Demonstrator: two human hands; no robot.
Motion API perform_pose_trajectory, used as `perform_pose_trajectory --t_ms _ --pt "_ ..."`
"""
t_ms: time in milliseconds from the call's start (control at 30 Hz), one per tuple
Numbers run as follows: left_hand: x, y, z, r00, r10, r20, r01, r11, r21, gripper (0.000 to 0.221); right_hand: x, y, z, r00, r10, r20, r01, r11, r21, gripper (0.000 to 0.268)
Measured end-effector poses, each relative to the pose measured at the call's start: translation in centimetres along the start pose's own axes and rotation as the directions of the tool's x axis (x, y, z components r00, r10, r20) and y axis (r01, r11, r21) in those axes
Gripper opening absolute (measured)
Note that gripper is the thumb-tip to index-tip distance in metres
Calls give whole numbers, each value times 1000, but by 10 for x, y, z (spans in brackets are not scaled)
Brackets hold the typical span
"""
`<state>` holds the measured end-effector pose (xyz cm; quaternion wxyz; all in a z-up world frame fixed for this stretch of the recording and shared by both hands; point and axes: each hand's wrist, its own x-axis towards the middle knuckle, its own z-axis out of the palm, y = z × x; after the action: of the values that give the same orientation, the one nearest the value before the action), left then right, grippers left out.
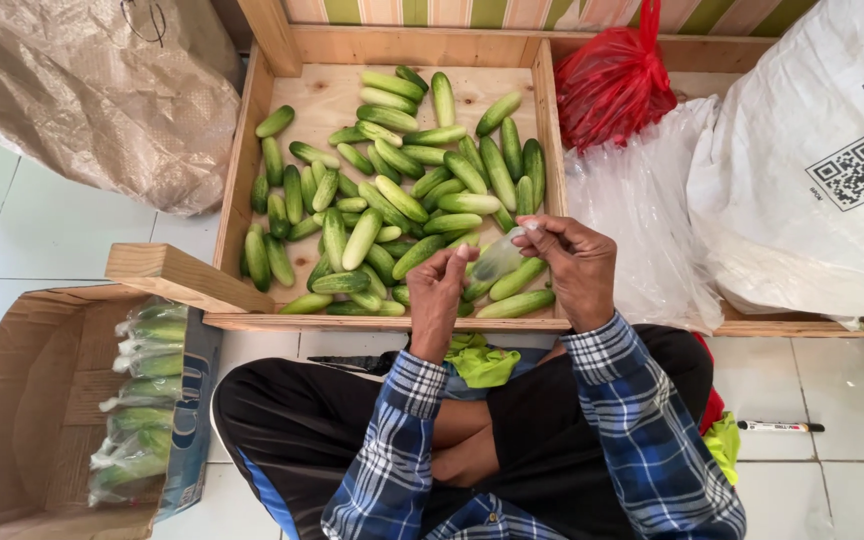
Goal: Bagging cucumbers and placing the filled bags into a cardboard box
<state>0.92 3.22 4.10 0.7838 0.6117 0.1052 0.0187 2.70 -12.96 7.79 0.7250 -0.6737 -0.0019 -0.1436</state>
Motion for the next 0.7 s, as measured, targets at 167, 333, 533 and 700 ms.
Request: perform_pose_trajectory --t_ms 167,333,533,700 --pt "-13 -34 3 889 -415 196 448 877 -174 53 -23 15 -5 995 -60 80 68 992 -103 5" --pt "-5 -101 -5 687 -616 387 726 601 -333 51 -72 76 -23 972 -20 233 57 987 -151 7" --pt "-7 -120 -24 623 -687 375 776 483 -405 35 -104 105 -30 929 25 370 36 987 -157 9" --pt "-4 -122 -45 636 -707 308 758 500 -418 20 -108 110 -19 904 276 328 -268 961 -69 7"
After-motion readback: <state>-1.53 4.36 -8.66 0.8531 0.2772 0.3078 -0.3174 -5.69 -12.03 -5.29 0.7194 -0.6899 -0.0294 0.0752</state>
